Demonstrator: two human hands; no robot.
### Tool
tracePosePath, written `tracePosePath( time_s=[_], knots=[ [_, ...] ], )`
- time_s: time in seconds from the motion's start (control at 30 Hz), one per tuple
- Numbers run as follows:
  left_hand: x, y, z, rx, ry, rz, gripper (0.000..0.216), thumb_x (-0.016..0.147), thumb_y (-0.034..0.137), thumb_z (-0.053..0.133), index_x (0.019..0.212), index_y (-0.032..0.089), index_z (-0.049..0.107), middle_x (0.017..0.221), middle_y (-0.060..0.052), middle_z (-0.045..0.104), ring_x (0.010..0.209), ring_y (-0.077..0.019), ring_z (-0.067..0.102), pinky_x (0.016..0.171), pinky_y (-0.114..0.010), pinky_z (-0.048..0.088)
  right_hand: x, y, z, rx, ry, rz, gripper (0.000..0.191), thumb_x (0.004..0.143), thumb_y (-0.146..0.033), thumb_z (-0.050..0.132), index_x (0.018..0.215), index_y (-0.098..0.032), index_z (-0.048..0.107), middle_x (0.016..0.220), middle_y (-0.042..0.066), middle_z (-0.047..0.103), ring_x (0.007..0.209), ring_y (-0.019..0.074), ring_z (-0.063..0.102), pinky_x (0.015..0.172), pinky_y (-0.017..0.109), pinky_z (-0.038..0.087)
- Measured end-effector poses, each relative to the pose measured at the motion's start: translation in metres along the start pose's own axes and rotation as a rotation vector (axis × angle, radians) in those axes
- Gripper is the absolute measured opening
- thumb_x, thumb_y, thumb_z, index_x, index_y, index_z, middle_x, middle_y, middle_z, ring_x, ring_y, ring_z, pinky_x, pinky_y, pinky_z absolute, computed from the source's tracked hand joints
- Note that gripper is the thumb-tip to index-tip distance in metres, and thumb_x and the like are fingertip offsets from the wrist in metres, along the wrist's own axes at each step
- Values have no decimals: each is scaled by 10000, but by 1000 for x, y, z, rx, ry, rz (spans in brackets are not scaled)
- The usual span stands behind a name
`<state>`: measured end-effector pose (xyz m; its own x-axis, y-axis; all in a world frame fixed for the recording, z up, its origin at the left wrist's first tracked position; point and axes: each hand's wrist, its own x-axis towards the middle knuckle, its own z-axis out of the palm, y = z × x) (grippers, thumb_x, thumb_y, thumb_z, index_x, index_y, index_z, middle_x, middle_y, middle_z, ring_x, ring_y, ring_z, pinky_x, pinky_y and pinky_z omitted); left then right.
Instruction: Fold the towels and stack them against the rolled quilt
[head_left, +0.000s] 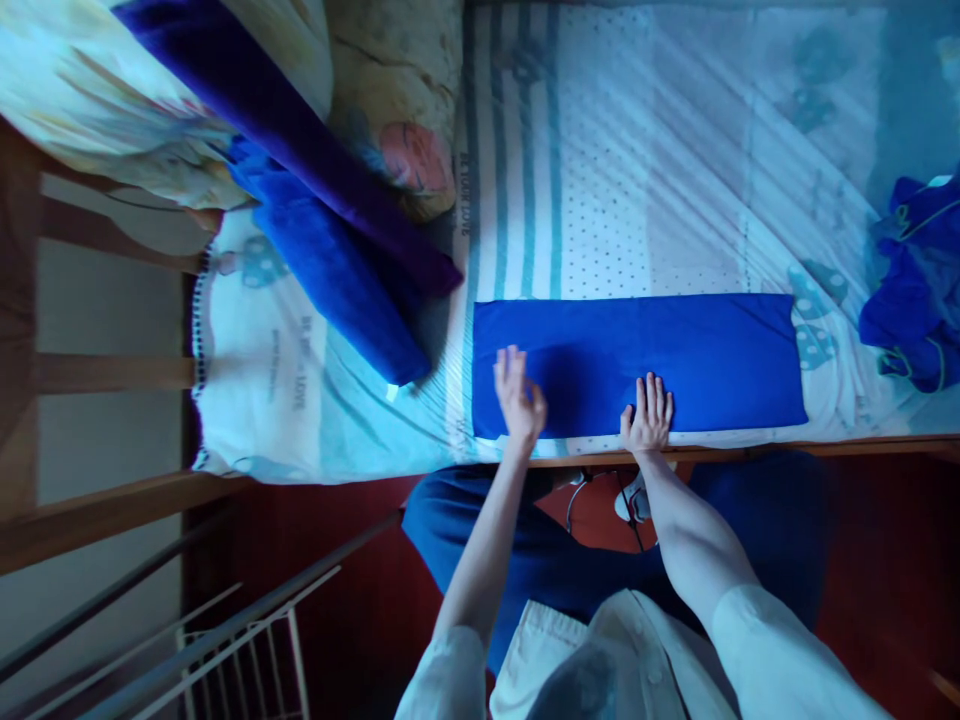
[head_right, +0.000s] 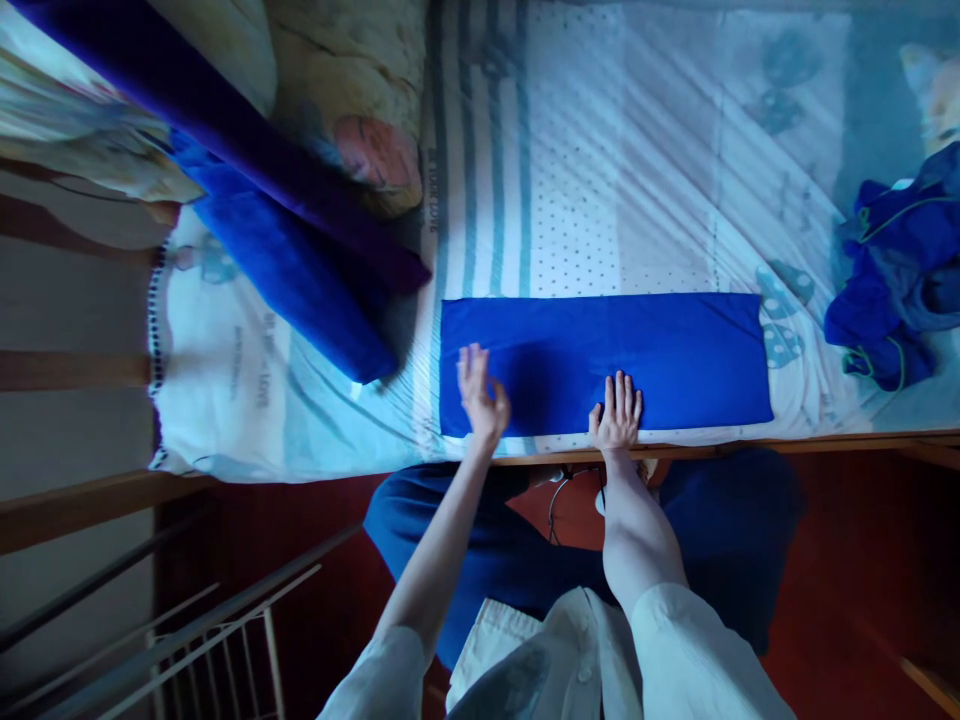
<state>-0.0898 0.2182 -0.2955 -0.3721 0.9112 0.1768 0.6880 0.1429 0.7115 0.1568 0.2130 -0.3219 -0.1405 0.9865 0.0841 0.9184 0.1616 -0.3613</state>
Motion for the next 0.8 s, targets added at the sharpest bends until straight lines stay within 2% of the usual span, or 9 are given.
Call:
tracePosePath(
  time_s=[0.1, 0.17, 0.23, 0.3, 0.4, 0.5, 0.63, 0.8],
  knots=[
    [-10, 60, 65, -180, -332, 279, 599, 983, 242, 352, 1579, 186, 345, 1641, -103, 363, 1571, -213, 194, 1296, -482, 217, -1, 5, 7, 14, -11, 7, 613, 954, -293, 394, 1539, -112, 425, 1597, 167, 419, 1524, 308, 304, 1243, 586, 213],
    [-16, 91, 107, -253, -553, 433, 628, 973, 256, 357, 1591, 155, 310, 1657, -110, 325, 1577, -212, 156, 1299, -474, 203, -2, 9, 13, 15, -25, 16, 591, 945, -306, 427, 1497, -104, 485, 1538, 193, 491, 1502, 321, 339, 1236, 581, 234],
    [-15, 106, 137, -280, -682, 487, 655, 960, 246, 349, 1598, 118, 277, 1669, -125, 284, 1581, -212, 127, 1306, -477, 169, -4, 11, 17, 3, -27, 16, 576, 938, -329, 451, 1461, -102, 531, 1486, 209, 542, 1483, 335, 364, 1224, 582, 258],
    [-6, 103, 147, -239, -704, 462, 663, 949, 226, 334, 1594, 86, 276, 1665, -145, 280, 1580, -216, 132, 1308, -486, 144, -4, 11, 17, -13, -17, 0, 587, 941, -341, 441, 1472, -100, 517, 1499, 205, 531, 1483, 338, 365, 1217, 594, 262],
    [20, 76, 127, -68, -629, 404, 628, 954, 216, 325, 1573, 106, 347, 1640, -138, 343, 1571, -220, 183, 1308, -499, 121, -4, 6, 9, -37, 0, -25, 607, 960, -308, 384, 1528, -102, 441, 1574, 183, 450, 1506, 318, 337, 1218, 594, 249],
    [49, 39, 85, 119, -511, 331, 573, 989, 288, 347, 1547, 179, 422, 1636, -98, 362, 1566, -232, 206, 1303, -514, 98, -1, 1, 1, -56, 12, -29, 616, 959, -272, 371, 1552, -107, 409, 1600, 173, 416, 1518, 299, 321, 1220, 566, 251],
    [79, -2, 37, 272, -353, 155, 571, 1002, 366, 364, 1536, 185, 448, 1647, -104, 337, 1571, -262, 192, 1292, -540, 83, 0, -2, -4, -59, 2, -26, 632, 946, -264, 383, 1560, -120, 403, 1608, 160, 409, 1521, 294, 318, 1225, 552, 250],
    [106, -39, 7, 343, -229, -6, 605, 997, 391, 374, 1557, 165, 411, 1668, -119, 288, 1579, -283, 151, 1285, -560, 66, 1, -2, -5, -67, -30, -7, 627, 957, -275, 373, 1566, -129, 395, 1617, 149, 397, 1526, 284, 313, 1236, 549, 235]
  ],
)
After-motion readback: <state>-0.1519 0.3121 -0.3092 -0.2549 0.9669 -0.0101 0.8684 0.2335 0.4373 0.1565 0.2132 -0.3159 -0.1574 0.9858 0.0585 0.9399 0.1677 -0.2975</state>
